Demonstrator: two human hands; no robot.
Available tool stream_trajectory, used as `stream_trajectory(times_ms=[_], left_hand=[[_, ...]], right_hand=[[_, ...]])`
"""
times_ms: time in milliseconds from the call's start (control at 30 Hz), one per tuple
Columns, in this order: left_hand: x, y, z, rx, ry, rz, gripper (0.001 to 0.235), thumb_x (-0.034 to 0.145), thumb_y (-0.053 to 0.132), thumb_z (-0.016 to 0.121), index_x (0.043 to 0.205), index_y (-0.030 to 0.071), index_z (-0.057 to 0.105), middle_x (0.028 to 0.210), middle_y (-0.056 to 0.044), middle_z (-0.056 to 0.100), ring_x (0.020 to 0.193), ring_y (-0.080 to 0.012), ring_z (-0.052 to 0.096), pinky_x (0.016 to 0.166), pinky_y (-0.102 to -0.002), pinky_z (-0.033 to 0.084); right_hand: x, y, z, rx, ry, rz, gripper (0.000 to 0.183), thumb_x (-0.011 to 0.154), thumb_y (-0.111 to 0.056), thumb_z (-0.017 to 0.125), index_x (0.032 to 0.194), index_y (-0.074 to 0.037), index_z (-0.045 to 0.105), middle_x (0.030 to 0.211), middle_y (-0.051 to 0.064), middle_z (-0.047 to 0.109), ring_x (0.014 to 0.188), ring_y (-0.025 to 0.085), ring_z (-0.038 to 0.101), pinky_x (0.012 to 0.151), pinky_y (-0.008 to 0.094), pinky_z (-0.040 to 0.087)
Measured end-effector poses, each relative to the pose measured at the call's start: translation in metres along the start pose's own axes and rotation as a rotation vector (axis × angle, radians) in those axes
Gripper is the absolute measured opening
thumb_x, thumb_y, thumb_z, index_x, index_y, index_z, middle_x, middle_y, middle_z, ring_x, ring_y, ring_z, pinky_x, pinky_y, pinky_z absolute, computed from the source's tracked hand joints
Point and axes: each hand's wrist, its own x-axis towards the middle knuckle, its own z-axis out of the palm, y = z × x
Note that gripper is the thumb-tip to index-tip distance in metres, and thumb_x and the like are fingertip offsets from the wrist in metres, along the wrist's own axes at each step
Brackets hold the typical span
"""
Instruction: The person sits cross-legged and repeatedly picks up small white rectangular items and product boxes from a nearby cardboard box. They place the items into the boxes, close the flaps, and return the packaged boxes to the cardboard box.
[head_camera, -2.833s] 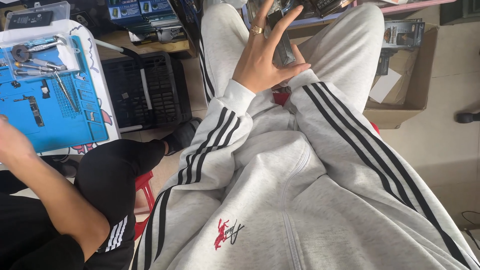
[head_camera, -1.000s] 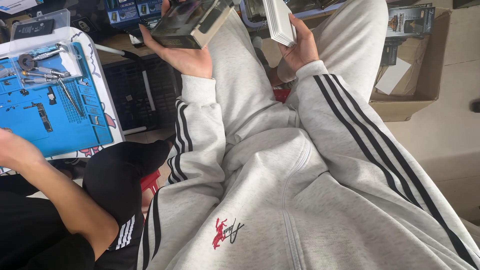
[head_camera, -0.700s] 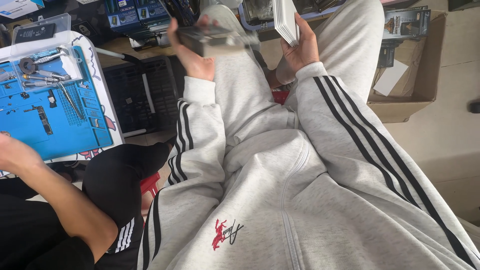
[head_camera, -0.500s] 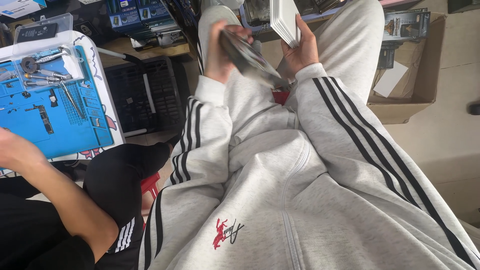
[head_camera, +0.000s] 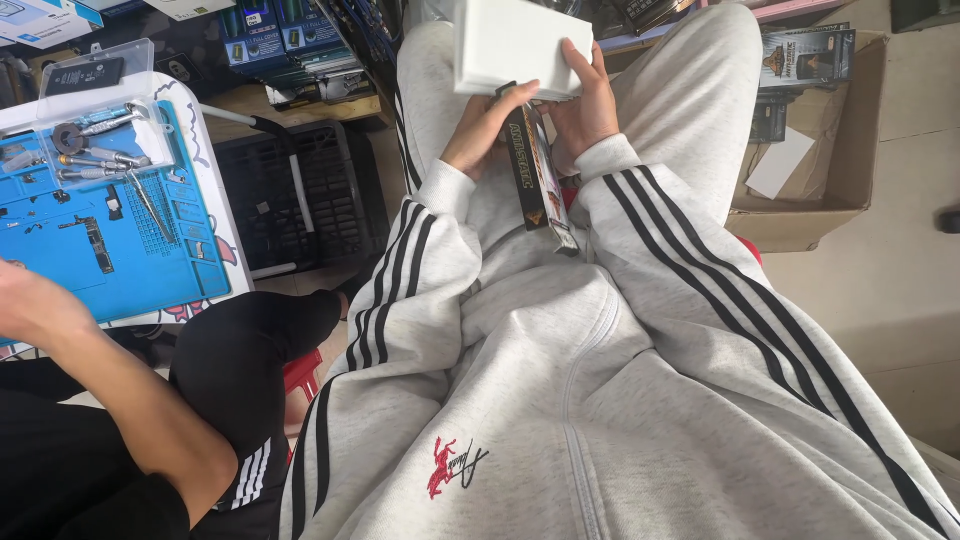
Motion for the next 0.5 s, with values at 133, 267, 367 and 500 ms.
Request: stream_trajectory(times_ms=[133,267,367,500], left_hand=[[0.012,-0.013,-0.007,-0.219,-0.003,-0.109,0.063,0.075,0.053,0.07,0.12,0.009,0.067,0.108,-0.008,0.074,0.098,-0.0227,0.072,0.096,-0.034,0.054],[0.029,-0.024,-0.017,-0.565,0.005,-0.02,0.063,0.087,0.053,0.06,0.121,0.001,0.059,0.103,-0.017,0.062,0.089,-0.0289,0.058,0.079,-0.043,0.048],[0.065,-0.068,-0.044,-0.432,0.046,0.093,0.061,0.095,0.05,0.051,0.128,-0.001,0.045,0.118,-0.014,0.039,0.103,-0.0238,0.035,0.088,-0.039,0.034],[0.093,-0.118,-0.074,0.212,0.179,0.405,0.07,0.109,0.044,0.039,0.162,0.004,0.017,0.172,-0.015,0.013,0.161,-0.0252,0.011,0.134,-0.042,0.011]], right_hand=[[-0.018,-0.002,0.016,-0.079,0.091,-0.032,0.051,0.088,-0.018,0.075,0.135,-0.023,0.057,0.105,0.001,0.069,0.082,0.016,0.061,0.055,0.03,0.04],[-0.004,0.002,0.005,-0.169,-0.217,-0.151,0.047,0.098,-0.023,0.074,0.138,-0.024,0.05,0.119,0.001,0.062,0.09,0.018,0.058,0.055,0.028,0.038],[-0.006,0.001,0.008,-0.173,-0.242,-0.158,0.048,0.099,-0.022,0.074,0.14,-0.024,0.051,0.124,-0.001,0.062,0.094,0.016,0.058,0.062,0.028,0.042],[-0.021,-0.009,0.022,-0.145,-0.117,-0.057,0.09,0.086,-0.021,0.08,0.162,-0.021,0.031,0.138,0.0,0.061,0.111,0.017,0.063,0.082,0.031,0.057]])
